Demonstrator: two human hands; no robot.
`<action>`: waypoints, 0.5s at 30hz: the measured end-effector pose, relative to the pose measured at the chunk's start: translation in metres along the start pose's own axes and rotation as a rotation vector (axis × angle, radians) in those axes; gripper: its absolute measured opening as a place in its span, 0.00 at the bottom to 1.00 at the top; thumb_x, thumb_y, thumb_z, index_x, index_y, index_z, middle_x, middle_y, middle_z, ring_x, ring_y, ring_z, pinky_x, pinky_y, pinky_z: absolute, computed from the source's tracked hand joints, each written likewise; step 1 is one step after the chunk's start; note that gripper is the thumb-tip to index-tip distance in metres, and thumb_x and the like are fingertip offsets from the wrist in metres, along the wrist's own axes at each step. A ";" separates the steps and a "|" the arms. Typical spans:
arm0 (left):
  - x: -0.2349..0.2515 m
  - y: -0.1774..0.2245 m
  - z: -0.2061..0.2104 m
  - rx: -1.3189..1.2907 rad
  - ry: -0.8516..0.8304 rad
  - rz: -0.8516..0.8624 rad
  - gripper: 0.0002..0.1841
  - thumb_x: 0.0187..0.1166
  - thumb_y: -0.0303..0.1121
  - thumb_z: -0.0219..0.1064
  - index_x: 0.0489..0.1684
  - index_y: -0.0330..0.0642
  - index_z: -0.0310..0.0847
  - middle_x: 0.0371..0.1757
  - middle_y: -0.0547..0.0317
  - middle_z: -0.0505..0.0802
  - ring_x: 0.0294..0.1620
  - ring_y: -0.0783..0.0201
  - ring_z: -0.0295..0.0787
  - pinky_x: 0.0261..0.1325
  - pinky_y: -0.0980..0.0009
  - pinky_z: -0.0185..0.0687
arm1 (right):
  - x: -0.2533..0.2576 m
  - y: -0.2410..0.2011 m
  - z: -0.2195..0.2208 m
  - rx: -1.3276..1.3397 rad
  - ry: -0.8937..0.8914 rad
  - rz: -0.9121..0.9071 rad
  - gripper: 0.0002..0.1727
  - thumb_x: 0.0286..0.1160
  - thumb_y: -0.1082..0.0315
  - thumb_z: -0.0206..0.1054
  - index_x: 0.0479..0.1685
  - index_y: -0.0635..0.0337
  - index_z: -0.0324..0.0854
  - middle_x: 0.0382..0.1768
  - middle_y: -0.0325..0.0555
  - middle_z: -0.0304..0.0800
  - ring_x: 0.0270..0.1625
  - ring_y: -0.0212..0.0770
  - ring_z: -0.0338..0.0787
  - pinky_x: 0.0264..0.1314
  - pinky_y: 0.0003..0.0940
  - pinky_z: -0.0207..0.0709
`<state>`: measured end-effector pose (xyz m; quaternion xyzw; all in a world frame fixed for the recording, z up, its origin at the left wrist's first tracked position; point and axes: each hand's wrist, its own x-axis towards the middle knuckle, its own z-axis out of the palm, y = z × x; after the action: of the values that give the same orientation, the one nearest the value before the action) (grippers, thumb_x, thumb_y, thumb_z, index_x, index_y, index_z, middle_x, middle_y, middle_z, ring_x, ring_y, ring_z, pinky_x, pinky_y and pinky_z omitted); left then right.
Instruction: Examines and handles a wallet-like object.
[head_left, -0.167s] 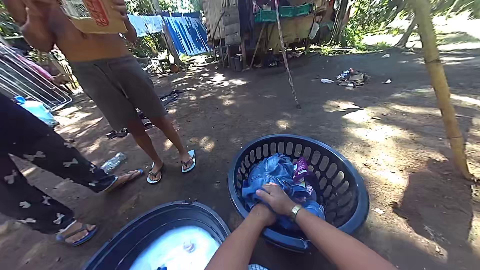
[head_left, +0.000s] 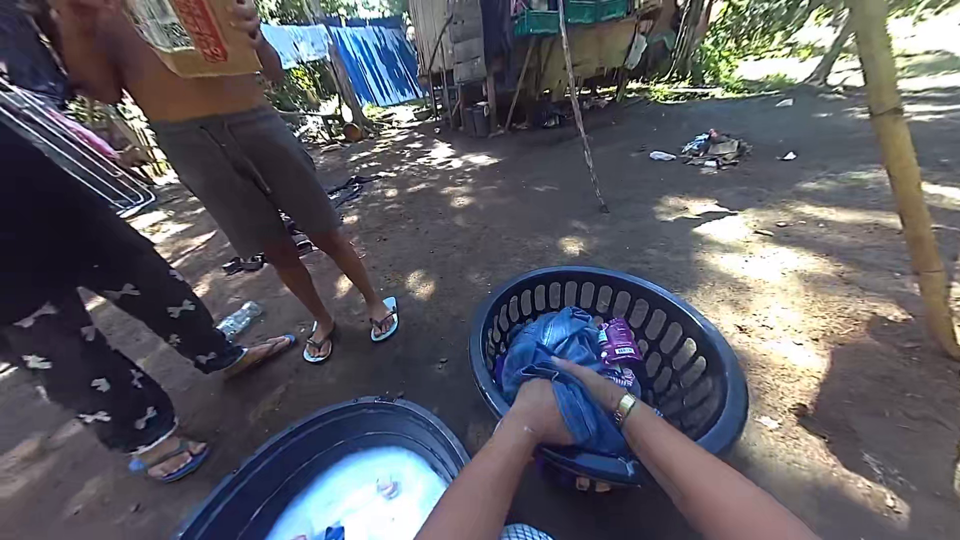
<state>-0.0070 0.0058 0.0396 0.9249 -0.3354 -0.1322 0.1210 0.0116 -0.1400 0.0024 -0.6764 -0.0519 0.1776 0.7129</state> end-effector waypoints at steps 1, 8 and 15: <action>-0.002 -0.008 0.006 -0.026 0.240 0.049 0.24 0.75 0.46 0.63 0.42 0.27 0.88 0.45 0.32 0.94 0.53 0.34 0.91 0.54 0.34 0.80 | -0.001 0.000 0.006 0.201 0.012 -0.080 0.26 0.95 0.55 0.36 0.72 0.61 0.73 0.57 0.38 0.89 0.59 0.24 0.87 0.66 0.25 0.80; 0.032 -0.002 0.029 -0.119 0.834 -0.244 0.17 0.81 0.26 0.59 0.63 0.33 0.87 0.64 0.34 0.88 0.68 0.36 0.84 0.77 0.31 0.62 | 0.017 0.004 0.024 0.471 0.189 -0.406 0.30 0.93 0.48 0.36 0.71 0.61 0.71 0.53 0.30 0.92 0.57 0.21 0.89 0.64 0.23 0.83; -0.007 -0.028 0.022 -0.545 0.371 0.001 0.39 0.78 0.36 0.68 0.88 0.25 0.55 0.88 0.30 0.64 0.91 0.39 0.55 0.95 0.48 0.36 | 0.030 0.003 0.029 0.045 0.466 -0.129 0.22 0.91 0.57 0.56 0.66 0.68 0.79 0.52 0.47 0.91 0.54 0.29 0.89 0.63 0.31 0.81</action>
<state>-0.0033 0.0283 0.0116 0.8666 -0.2603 -0.0463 0.4232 0.0301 -0.1033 -0.0028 -0.6782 0.0748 -0.0282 0.7305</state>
